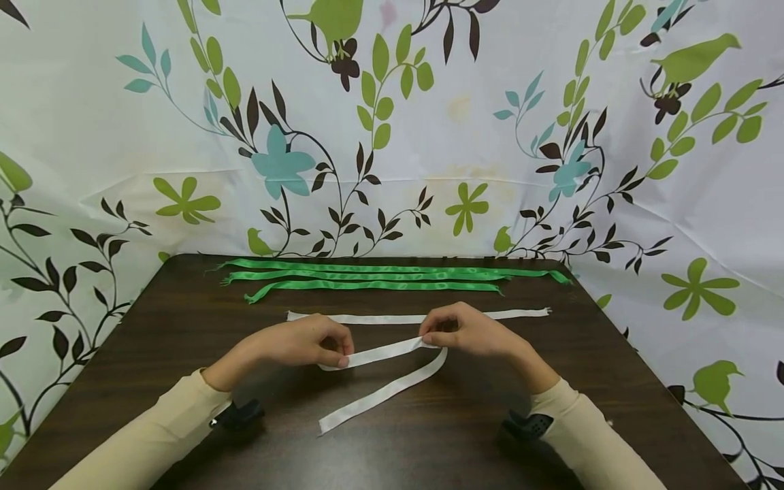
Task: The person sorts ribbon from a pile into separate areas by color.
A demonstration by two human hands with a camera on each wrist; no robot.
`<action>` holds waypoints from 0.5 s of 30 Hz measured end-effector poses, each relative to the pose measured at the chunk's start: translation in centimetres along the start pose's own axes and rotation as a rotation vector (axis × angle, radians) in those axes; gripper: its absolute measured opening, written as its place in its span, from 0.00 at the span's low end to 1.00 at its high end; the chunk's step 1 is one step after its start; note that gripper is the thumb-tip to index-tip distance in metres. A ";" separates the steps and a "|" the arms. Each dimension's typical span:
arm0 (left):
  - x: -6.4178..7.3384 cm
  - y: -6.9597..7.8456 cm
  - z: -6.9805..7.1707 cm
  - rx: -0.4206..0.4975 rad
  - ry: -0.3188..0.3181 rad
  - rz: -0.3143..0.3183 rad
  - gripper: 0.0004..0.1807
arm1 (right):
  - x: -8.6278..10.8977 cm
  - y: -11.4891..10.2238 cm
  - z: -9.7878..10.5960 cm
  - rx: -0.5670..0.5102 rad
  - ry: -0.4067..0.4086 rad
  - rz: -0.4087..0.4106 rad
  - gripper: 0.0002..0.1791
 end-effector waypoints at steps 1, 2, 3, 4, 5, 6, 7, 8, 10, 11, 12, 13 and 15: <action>0.0 -0.2 0.0 -0.002 -0.008 0.002 0.02 | 0.1 0.0 0.1 -0.002 0.010 0.001 0.04; 0.0 -0.4 0.1 -0.004 -0.015 0.003 0.02 | 0.1 0.0 0.2 -0.005 0.021 0.003 0.05; 0.1 -0.6 0.2 -0.009 -0.020 0.006 0.02 | 0.1 0.1 0.3 -0.005 0.032 0.004 0.05; 0.1 -0.8 0.3 -0.011 -0.026 0.011 0.02 | 0.1 0.2 0.4 -0.004 0.042 0.006 0.05; 0.2 -1.1 0.4 -0.016 -0.031 0.015 0.03 | 0.2 0.2 0.5 -0.002 0.052 0.008 0.05; 0.2 -1.4 0.5 -0.022 -0.035 0.020 0.03 | 0.2 0.3 0.6 0.002 0.062 0.008 0.05; 0.3 -1.6 0.6 -0.026 -0.038 0.028 0.03 | 0.2 0.3 0.6 0.005 0.069 0.007 0.05; 0.4 -1.9 0.8 -0.031 -0.040 0.039 0.03 | 0.2 0.4 0.7 0.012 0.075 0.006 0.05; 0.5 -2.5 1.0 -0.043 -0.037 0.055 0.03 | 0.3 0.4 0.9 0.022 0.081 0.000 0.05; 0.5 -2.7 1.1 -0.046 -0.036 0.064 0.03 | 0.3 0.5 1.0 0.025 0.085 -0.004 0.05; 0.6 -3.0 1.2 -0.050 -0.034 0.071 0.03 | 0.4 0.5 1.1 0.027 0.088 -0.010 0.05; 0.6 -3.2 1.4 -0.050 -0.033 0.077 0.03 | 0.5 0.5 1.2 0.028 0.092 -0.016 0.05; 0.7 -3.6 1.6 -0.057 -0.032 0.086 0.04 | 0.7 0.5 1.5 0.023 0.099 -0.027 0.05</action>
Point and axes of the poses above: each hand's wrist, its own x-axis away from the middle knuckle, its own z-axis out of the back of the hand, y = z × x, the point moved 1 cm from there along -x, towards the middle knuckle, and after that the axes turned 3 degrees about -y, right-handed, at the moved point
